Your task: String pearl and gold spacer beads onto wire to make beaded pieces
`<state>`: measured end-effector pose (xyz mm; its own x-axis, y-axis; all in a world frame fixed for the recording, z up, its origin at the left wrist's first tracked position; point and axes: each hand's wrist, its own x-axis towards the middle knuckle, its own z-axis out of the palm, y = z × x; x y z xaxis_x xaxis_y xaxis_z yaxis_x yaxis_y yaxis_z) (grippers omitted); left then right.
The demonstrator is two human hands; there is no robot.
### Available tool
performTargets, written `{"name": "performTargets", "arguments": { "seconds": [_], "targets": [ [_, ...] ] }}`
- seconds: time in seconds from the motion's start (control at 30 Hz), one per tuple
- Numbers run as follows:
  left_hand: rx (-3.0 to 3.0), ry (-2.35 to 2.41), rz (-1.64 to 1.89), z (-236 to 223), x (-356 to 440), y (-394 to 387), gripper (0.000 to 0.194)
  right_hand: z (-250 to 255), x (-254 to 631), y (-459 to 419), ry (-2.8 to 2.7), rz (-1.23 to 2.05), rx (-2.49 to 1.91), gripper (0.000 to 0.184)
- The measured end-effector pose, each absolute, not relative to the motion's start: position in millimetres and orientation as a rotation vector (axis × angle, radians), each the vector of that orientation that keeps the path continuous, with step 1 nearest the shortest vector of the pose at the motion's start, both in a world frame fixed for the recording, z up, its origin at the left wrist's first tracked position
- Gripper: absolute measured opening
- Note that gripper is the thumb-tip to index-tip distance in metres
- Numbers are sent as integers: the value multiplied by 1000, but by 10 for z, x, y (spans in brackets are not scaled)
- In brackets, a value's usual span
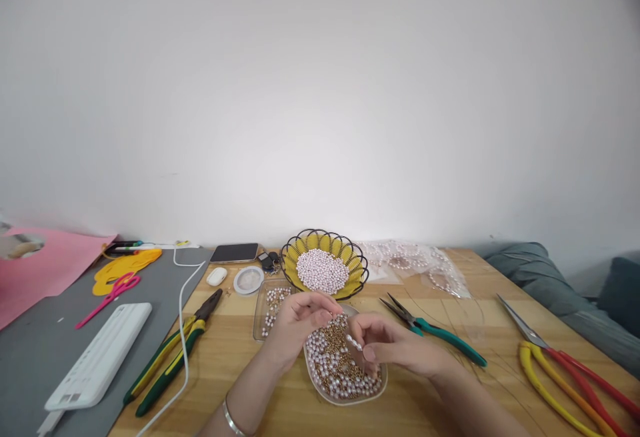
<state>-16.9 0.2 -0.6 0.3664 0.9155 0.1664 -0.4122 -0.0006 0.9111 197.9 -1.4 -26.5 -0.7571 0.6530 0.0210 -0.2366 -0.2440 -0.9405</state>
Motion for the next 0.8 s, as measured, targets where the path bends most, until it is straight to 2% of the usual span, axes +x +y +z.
{"name": "performTargets", "arguments": {
  "seconds": [0.27, 0.5, 0.8],
  "targets": [
    [1147, 566, 1148, -14, -170, 1, 26, -226, 1973, -21, -1450, 2040, -507, 31],
    [1294, 464, 1150, 45, -210, 11, 16, -250, 1988, -15, -1435, 2020, -471, 29],
    [1556, 404, 1117, 69, -265, -2, 13, -209, 2007, -4, -1427, 2014, -471, 33]
  ]
}}
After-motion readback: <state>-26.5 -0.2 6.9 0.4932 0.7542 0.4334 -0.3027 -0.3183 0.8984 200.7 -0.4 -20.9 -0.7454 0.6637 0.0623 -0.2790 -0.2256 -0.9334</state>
